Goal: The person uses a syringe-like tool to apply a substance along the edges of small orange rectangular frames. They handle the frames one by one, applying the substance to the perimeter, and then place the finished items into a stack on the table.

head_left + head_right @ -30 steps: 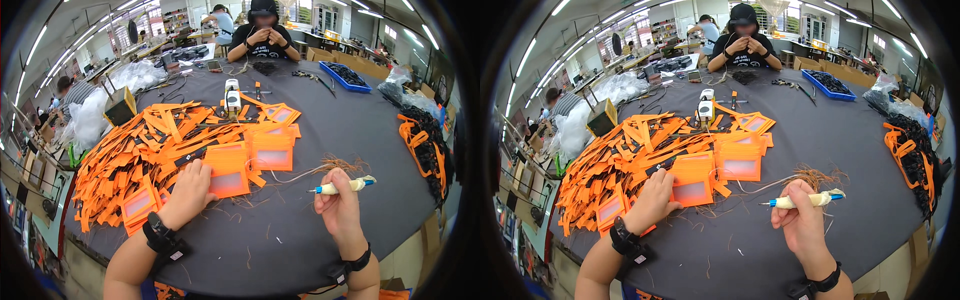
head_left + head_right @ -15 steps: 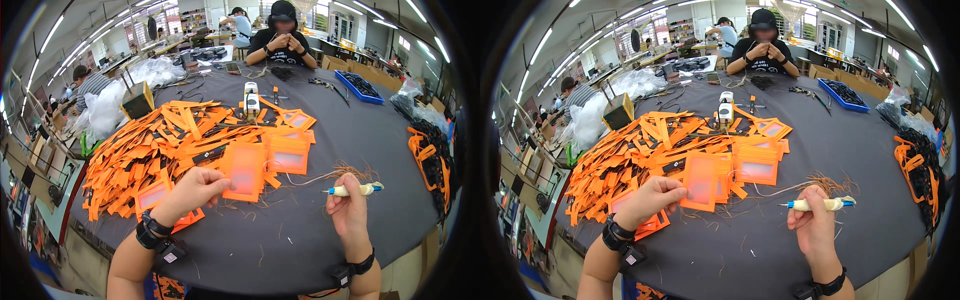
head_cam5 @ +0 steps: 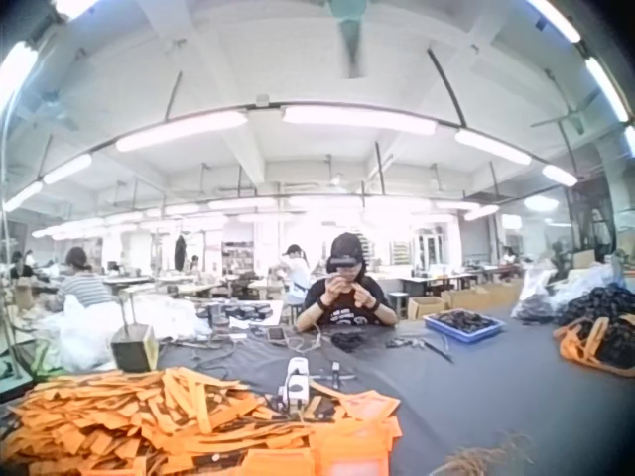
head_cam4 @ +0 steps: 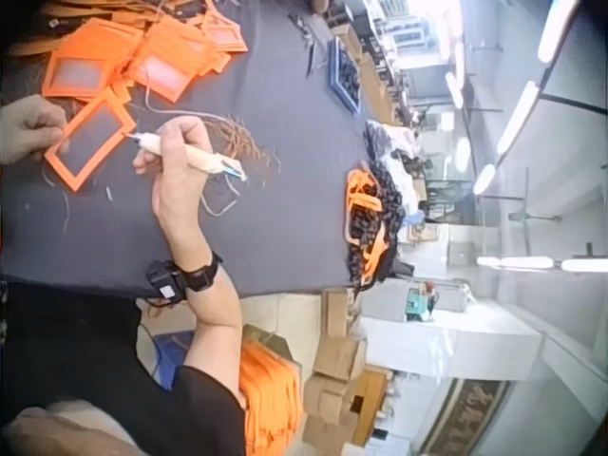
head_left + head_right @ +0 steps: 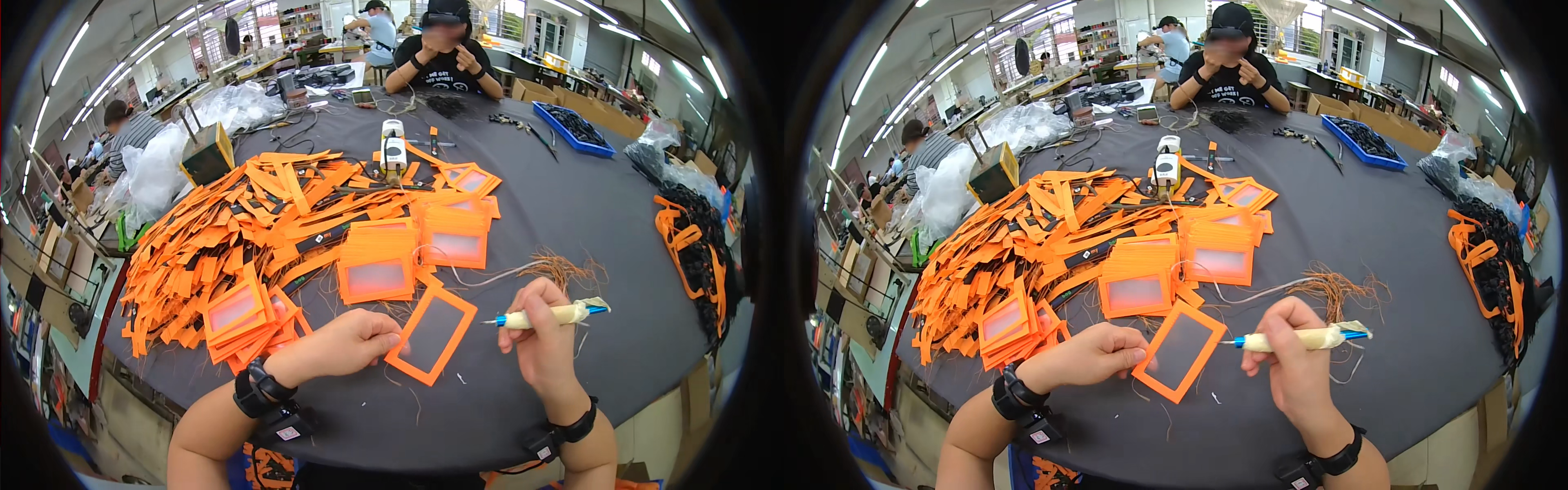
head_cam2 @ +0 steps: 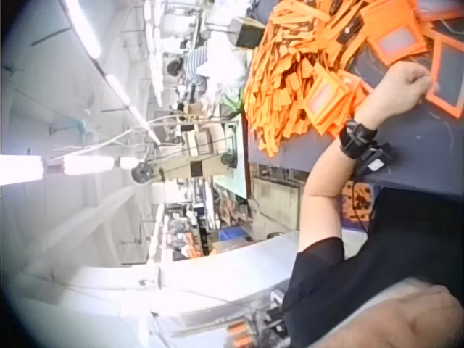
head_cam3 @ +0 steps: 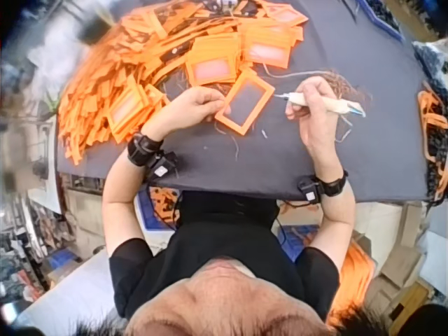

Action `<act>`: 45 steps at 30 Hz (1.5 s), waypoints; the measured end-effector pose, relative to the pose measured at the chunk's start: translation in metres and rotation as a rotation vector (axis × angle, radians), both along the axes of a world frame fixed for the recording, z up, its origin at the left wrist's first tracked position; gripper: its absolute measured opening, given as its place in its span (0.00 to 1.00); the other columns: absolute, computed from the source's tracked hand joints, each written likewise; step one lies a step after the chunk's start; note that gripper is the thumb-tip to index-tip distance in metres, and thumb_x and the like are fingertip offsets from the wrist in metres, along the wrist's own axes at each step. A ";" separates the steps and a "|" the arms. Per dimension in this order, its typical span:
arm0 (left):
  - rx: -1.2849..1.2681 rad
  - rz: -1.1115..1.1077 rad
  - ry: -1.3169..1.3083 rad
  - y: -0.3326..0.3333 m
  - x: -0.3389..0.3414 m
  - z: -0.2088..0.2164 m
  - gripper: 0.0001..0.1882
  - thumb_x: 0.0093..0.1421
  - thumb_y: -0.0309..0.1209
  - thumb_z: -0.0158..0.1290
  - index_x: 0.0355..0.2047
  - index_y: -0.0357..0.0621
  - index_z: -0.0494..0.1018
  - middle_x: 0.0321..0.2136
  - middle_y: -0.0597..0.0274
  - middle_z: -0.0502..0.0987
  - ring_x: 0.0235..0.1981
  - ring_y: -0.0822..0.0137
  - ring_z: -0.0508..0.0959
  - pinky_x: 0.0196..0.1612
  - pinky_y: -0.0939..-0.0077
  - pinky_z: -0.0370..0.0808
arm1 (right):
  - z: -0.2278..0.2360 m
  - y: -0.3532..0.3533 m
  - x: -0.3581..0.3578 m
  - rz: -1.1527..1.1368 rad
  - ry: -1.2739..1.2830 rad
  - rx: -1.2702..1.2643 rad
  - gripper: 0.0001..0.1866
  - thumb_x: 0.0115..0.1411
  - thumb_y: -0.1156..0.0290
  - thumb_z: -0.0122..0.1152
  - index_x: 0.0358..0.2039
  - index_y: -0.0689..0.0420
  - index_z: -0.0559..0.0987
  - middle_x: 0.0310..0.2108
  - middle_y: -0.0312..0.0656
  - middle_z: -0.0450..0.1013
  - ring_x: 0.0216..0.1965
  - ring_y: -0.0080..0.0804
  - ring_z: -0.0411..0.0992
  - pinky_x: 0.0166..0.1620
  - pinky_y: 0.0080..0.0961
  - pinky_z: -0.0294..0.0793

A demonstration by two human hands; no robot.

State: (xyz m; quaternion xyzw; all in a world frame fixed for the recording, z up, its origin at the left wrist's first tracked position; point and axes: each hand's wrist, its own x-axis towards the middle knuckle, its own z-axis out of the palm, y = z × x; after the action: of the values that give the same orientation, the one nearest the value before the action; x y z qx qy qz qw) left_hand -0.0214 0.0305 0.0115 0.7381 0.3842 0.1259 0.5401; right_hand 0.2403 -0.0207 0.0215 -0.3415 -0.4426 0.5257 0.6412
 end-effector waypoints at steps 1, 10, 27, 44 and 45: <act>-0.002 -0.042 0.056 0.000 0.003 0.001 0.13 0.66 0.35 0.45 0.36 0.41 0.76 0.24 0.70 0.73 0.23 0.77 0.71 0.30 0.82 0.70 | -0.001 -0.002 -0.004 0.003 -0.054 0.006 0.09 0.62 0.68 0.51 0.27 0.58 0.66 0.18 0.39 0.66 0.17 0.25 0.68 0.20 0.21 0.69; 0.273 -0.177 0.260 -0.001 0.016 0.001 0.11 0.62 0.30 0.47 0.40 0.38 0.75 0.25 0.59 0.77 0.24 0.69 0.75 0.29 0.75 0.72 | -0.018 -0.016 -0.028 0.252 -0.328 -0.169 0.06 0.60 0.73 0.56 0.29 0.60 0.71 0.23 0.35 0.72 0.23 0.14 0.70 0.26 0.11 0.69; 0.533 0.044 0.282 -0.026 -0.011 -0.010 0.08 0.52 0.29 0.56 0.30 0.39 0.73 0.33 0.56 0.71 0.32 0.56 0.75 0.36 0.67 0.72 | -0.035 0.005 -0.059 0.241 -0.445 -0.227 0.09 0.57 0.71 0.61 0.26 0.60 0.72 0.20 0.34 0.72 0.21 0.14 0.67 0.24 0.14 0.66; 0.551 0.085 0.085 -0.020 -0.007 -0.021 0.05 0.50 0.25 0.56 0.26 0.37 0.71 0.25 0.56 0.72 0.21 0.61 0.74 0.25 0.70 0.71 | -0.044 0.009 -0.053 0.290 -0.681 -0.166 0.06 0.57 0.74 0.58 0.28 0.61 0.72 0.25 0.38 0.76 0.26 0.18 0.75 0.30 0.14 0.76; 0.549 0.086 0.082 -0.020 -0.007 -0.021 0.05 0.50 0.25 0.56 0.26 0.37 0.71 0.25 0.56 0.72 0.20 0.61 0.74 0.25 0.70 0.70 | -0.046 0.009 -0.054 0.263 -0.667 -0.152 0.08 0.57 0.71 0.60 0.27 0.61 0.72 0.23 0.38 0.74 0.24 0.17 0.72 0.27 0.15 0.72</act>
State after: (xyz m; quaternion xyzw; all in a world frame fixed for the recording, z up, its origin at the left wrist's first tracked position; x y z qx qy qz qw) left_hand -0.0285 0.0105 -0.0097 0.8443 0.3882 0.2180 0.2982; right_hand 0.1864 -0.0121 -0.0244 -0.4812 -0.6271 0.4948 0.3611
